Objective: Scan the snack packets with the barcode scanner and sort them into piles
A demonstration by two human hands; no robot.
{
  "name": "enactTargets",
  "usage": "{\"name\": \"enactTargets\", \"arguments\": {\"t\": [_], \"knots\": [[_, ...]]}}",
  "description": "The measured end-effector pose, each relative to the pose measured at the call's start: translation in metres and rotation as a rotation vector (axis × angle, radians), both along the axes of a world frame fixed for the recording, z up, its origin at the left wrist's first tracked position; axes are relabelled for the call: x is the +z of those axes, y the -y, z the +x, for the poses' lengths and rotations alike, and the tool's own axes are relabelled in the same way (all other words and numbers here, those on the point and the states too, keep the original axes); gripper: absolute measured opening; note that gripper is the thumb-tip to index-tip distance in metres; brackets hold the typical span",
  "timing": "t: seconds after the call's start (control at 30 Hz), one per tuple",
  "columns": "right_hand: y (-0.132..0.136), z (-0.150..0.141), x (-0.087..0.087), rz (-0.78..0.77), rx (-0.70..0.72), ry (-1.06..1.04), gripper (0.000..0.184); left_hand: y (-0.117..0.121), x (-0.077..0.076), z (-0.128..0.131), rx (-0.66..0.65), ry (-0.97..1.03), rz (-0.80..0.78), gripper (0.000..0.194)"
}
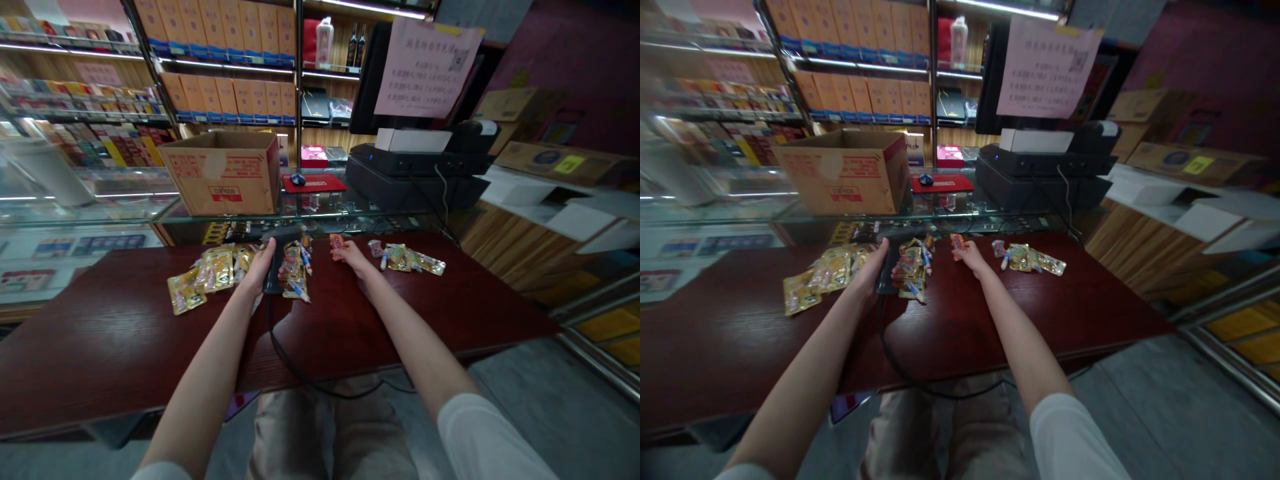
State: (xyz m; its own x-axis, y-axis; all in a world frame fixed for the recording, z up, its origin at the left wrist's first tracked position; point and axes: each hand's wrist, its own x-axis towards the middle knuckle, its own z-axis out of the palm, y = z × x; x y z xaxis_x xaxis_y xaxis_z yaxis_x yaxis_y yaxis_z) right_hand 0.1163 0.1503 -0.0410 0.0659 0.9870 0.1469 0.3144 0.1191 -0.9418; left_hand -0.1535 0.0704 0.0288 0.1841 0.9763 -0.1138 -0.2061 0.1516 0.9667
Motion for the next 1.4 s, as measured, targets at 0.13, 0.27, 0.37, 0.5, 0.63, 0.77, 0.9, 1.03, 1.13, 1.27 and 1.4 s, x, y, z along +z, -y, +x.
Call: {"name": "enactTargets", "arguments": {"t": [0.13,0.27,0.37,0.5,0.63,0.77,0.9,1.03,1.13,1.27,1.4], "knots": [[0.026,0.018,0.003,-0.068,0.102,-0.434,0.026,0.003,-0.002,0.011,-0.022,-0.003,0.005,0.063],[0.031,0.023,0.002,-0.04,0.087,-0.59,0.019,0.007,-0.007,0.023,-0.061,-0.039,0.037,0.058],[0.029,0.023,0.003,-0.077,0.096,-0.629,0.02,0.012,-0.009,0.029,-0.107,-0.075,0.043,0.059],[0.029,0.021,0.004,-0.091,0.101,-0.645,0.026,0.017,-0.01,0.036,-0.186,-0.105,0.044,0.059],[0.028,0.018,0.003,-0.104,0.103,-0.632,0.023,0.02,-0.01,0.041,-0.233,-0.115,0.061,0.06],[0.025,0.016,0.0,-0.115,0.09,-0.631,0.02,0.023,-0.011,0.045,-0.277,-0.148,0.108,0.061],[0.022,0.016,-0.004,-0.112,0.097,-0.592,0.02,0.026,-0.013,0.05,-0.28,-0.141,0.116,0.06],[0.021,0.018,-0.007,-0.094,0.11,-0.583,0.026,0.025,-0.014,0.049,-0.267,-0.112,0.107,0.061],[0.022,0.017,-0.008,-0.086,0.117,-0.569,0.031,0.023,-0.014,0.046,-0.268,-0.099,0.092,0.062],[0.023,0.018,-0.007,-0.051,0.137,-0.495,0.033,0.022,-0.012,0.044,-0.281,-0.121,0.059,0.061],[0.026,0.022,-0.004,0.132,0.005,-0.089,0.031,0.018,-0.013,0.043,-0.203,-0.111,0.028,0.06]]}}
